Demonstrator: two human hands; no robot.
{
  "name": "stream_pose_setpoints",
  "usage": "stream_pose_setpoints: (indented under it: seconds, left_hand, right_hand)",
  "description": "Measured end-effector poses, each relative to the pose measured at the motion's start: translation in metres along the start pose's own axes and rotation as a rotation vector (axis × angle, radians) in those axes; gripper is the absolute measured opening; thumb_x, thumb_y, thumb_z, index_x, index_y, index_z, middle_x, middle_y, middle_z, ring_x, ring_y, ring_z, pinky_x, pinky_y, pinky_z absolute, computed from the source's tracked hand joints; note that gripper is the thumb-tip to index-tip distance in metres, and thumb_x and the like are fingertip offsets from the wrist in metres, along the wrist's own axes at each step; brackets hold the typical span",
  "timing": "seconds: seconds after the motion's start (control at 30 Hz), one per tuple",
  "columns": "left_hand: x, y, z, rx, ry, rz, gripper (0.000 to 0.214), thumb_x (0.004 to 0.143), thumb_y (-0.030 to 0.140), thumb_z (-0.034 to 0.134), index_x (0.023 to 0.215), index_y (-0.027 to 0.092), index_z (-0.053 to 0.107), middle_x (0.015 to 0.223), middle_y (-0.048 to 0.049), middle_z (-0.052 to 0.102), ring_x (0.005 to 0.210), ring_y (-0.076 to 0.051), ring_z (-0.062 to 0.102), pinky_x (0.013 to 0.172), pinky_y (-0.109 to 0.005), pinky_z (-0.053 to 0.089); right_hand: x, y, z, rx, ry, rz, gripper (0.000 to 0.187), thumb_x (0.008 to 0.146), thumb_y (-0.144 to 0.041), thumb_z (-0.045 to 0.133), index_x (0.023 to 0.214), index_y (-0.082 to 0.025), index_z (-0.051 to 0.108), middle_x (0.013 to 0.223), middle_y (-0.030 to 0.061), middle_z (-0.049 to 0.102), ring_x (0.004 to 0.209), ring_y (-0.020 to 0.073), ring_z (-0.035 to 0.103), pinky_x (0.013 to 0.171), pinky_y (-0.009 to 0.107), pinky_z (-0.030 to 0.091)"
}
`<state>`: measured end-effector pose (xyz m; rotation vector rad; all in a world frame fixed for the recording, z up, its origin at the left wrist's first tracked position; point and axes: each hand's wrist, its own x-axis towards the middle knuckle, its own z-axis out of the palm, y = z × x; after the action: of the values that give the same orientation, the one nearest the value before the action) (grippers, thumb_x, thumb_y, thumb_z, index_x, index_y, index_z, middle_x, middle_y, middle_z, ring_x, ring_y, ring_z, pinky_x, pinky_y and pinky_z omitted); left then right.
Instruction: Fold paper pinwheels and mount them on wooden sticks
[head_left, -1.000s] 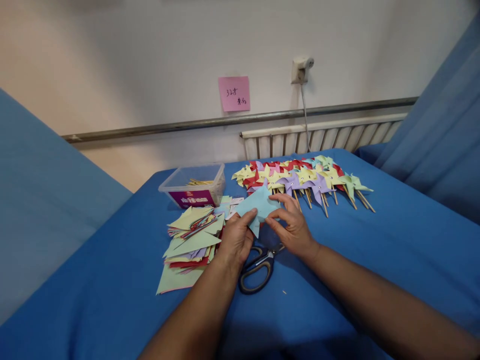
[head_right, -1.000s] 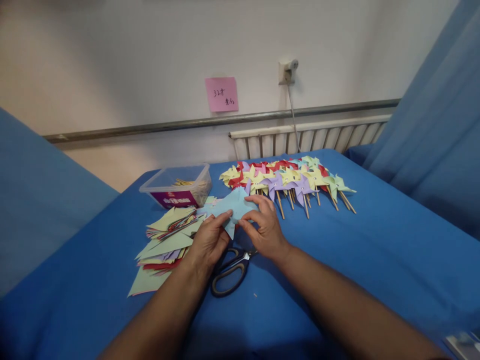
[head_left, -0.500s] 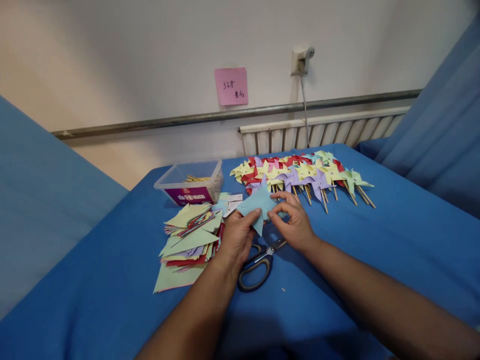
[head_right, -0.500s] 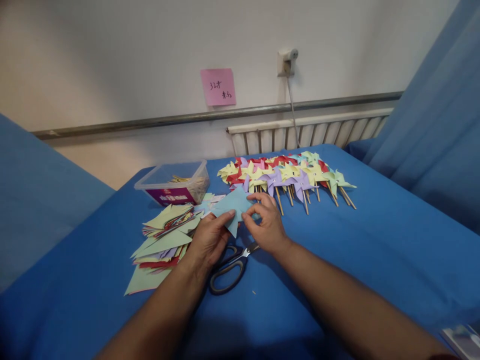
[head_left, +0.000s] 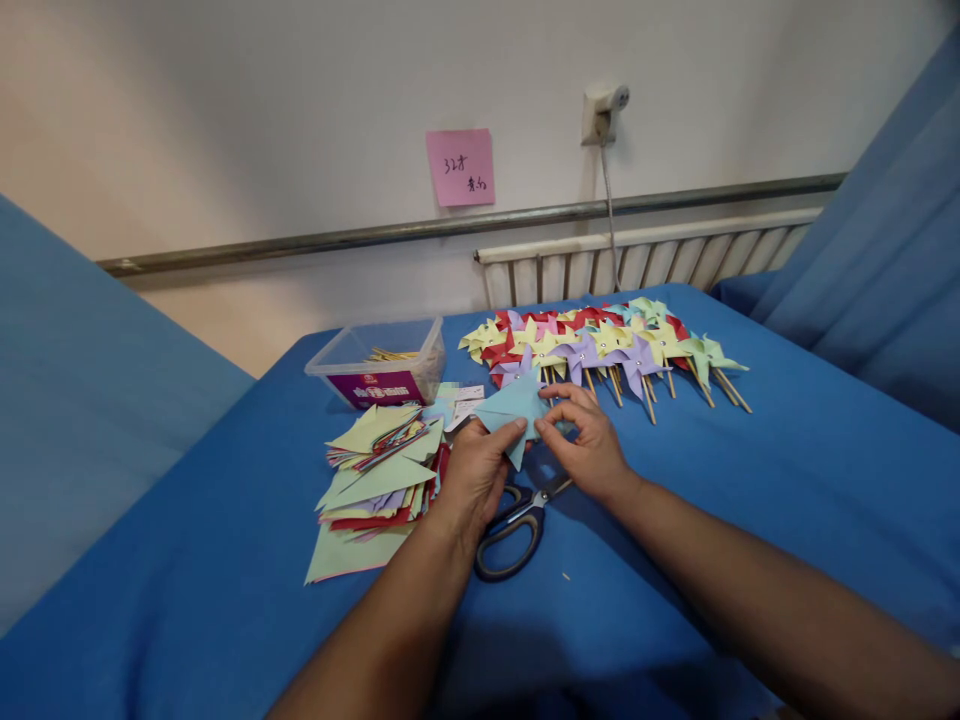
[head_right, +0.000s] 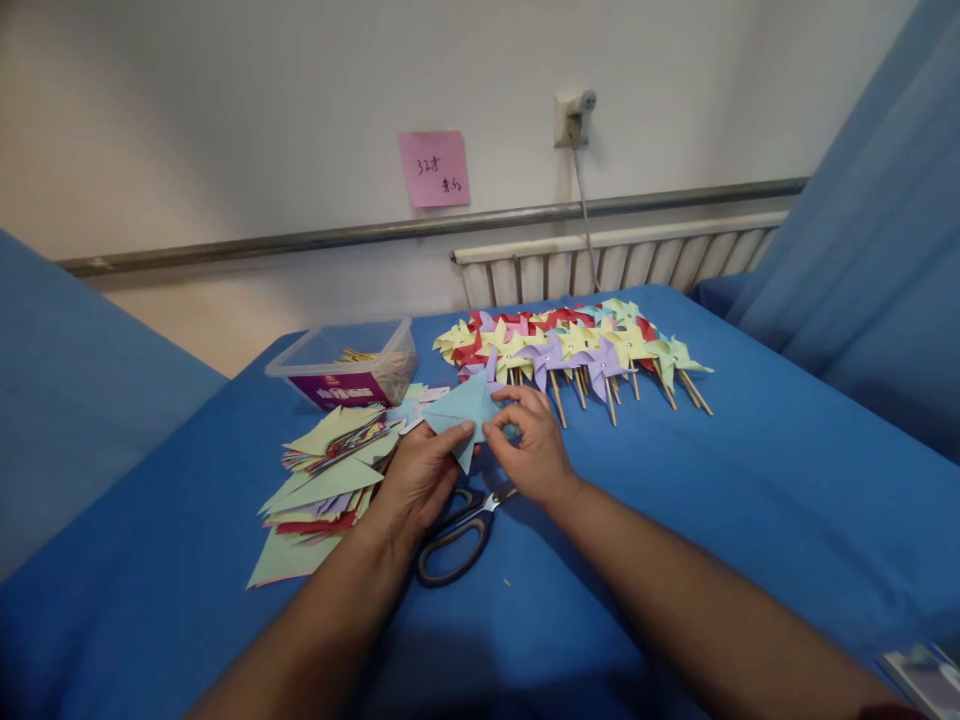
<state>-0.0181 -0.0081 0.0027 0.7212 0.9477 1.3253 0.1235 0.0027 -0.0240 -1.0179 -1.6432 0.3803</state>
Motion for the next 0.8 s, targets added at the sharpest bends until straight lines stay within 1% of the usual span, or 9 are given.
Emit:
stream_pose_setpoints:
  seconds: [0.33,0.6,0.73,0.8]
  left_hand:
    - [0.0,0.0005,0.0017,0.005,-0.022,0.01,0.031,0.055,0.019,0.083,0.083,0.013,0.069,0.077,-0.0038,0.071,0.062,-0.014,0.06,0.061,-0.026,0.046]
    - [-0.0013,0.0013,0.0029,0.018,-0.009,0.006,0.034,0.056,0.019,0.082,0.087,0.014,0.069,0.08,-0.0033,0.071,0.066,-0.015,0.061,0.061,-0.026,0.046]
    - [0.0007,-0.0012,0.0009,0.075,0.008,0.066,0.033,0.057,0.021,0.081,0.087,0.013,0.069,0.079,-0.0035,0.071,0.065,-0.014,0.06,0.062,-0.026,0.046]
    - [0.0023,-0.0014,-0.0009,0.126,0.031,0.092,0.035,0.056,0.023,0.081,0.088,0.013,0.069,0.079,-0.0034,0.07,0.064,-0.014,0.059,0.063,-0.026,0.045]
  right_hand:
    - [-0.0009,0.0011,0.002,0.032,0.002,0.049,0.013,0.081,-0.025,0.061,0.068,-0.022,0.061,0.107,0.0075,0.065,0.102,0.0229,0.058,0.092,0.041,0.043]
    - [-0.0012,0.0013,0.003,0.05,0.001,0.051,0.013,0.081,-0.026,0.061,0.068,-0.022,0.061,0.106,0.0079,0.065,0.102,0.023,0.059,0.092,0.04,0.043]
    - [-0.0025,0.0,0.0045,0.06,-0.011,0.059,0.014,0.081,-0.026,0.061,0.068,-0.022,0.06,0.105,0.0073,0.065,0.101,0.0228,0.06,0.092,0.04,0.043]
    - [-0.002,0.0002,0.0038,0.086,-0.005,0.062,0.009,0.081,-0.027,0.061,0.073,-0.022,0.061,0.107,0.0074,0.065,0.103,0.0229,0.059,0.093,0.041,0.043]
